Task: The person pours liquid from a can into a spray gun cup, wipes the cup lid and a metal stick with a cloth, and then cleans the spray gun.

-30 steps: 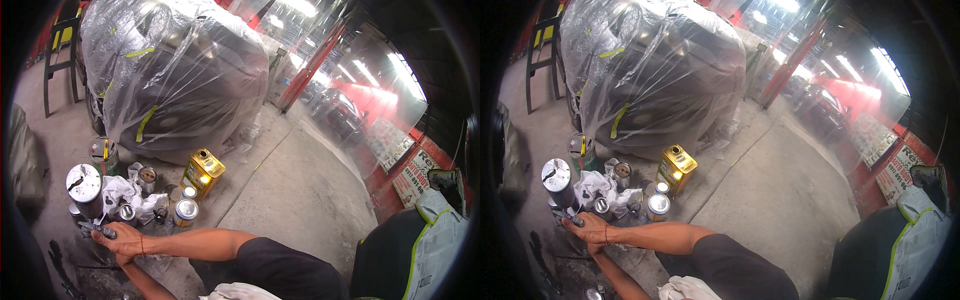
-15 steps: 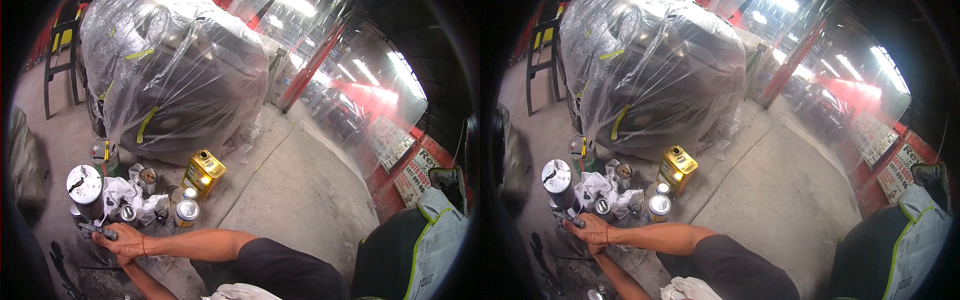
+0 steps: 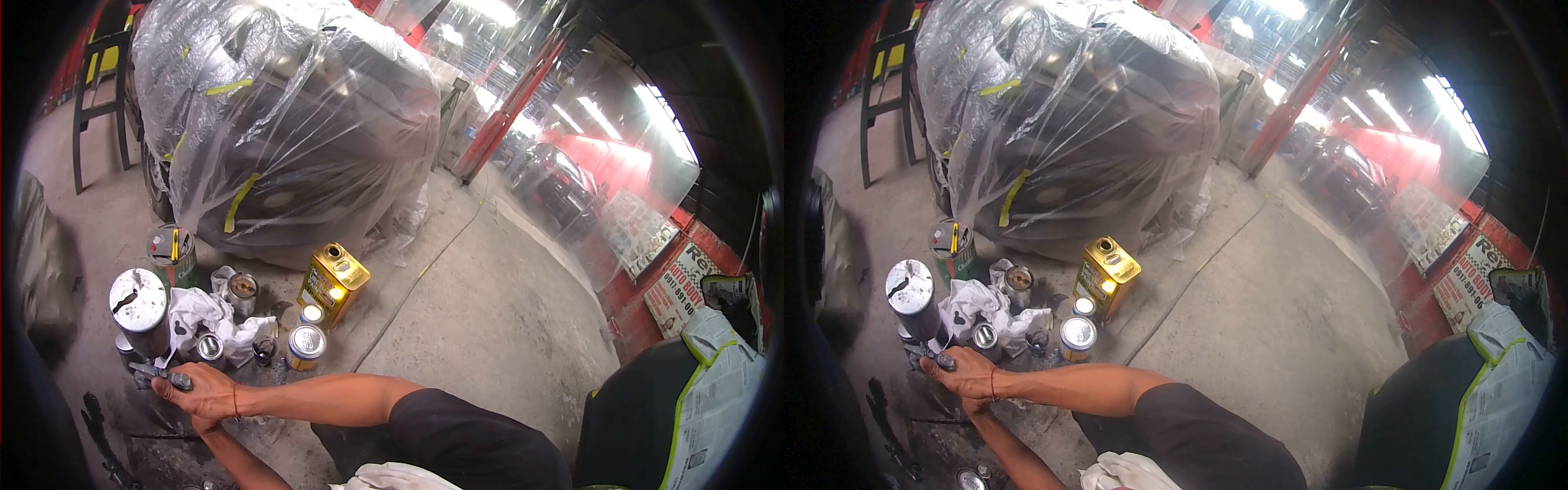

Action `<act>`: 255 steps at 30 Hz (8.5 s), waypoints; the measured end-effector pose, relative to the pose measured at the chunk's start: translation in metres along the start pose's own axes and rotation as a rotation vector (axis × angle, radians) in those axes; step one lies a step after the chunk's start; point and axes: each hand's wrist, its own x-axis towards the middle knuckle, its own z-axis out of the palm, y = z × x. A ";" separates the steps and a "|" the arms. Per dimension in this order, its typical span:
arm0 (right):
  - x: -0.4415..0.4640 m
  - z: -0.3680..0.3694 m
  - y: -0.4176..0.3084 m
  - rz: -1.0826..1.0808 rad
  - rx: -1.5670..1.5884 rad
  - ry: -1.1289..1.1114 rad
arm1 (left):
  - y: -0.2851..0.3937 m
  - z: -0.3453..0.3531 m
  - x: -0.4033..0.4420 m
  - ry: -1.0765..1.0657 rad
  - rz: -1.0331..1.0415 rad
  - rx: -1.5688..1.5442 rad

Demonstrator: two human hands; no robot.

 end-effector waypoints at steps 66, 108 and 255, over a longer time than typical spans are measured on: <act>0.254 -0.035 0.127 -0.201 -0.620 -0.111 | -0.077 0.083 -0.085 0.763 -0.418 0.850; 0.021 -0.244 0.198 -0.108 0.983 0.180 | -0.057 0.029 -0.066 0.571 -0.512 0.749; 0.004 -0.034 -0.019 -0.266 0.108 -0.364 | 0.269 0.092 0.074 0.784 0.370 -0.105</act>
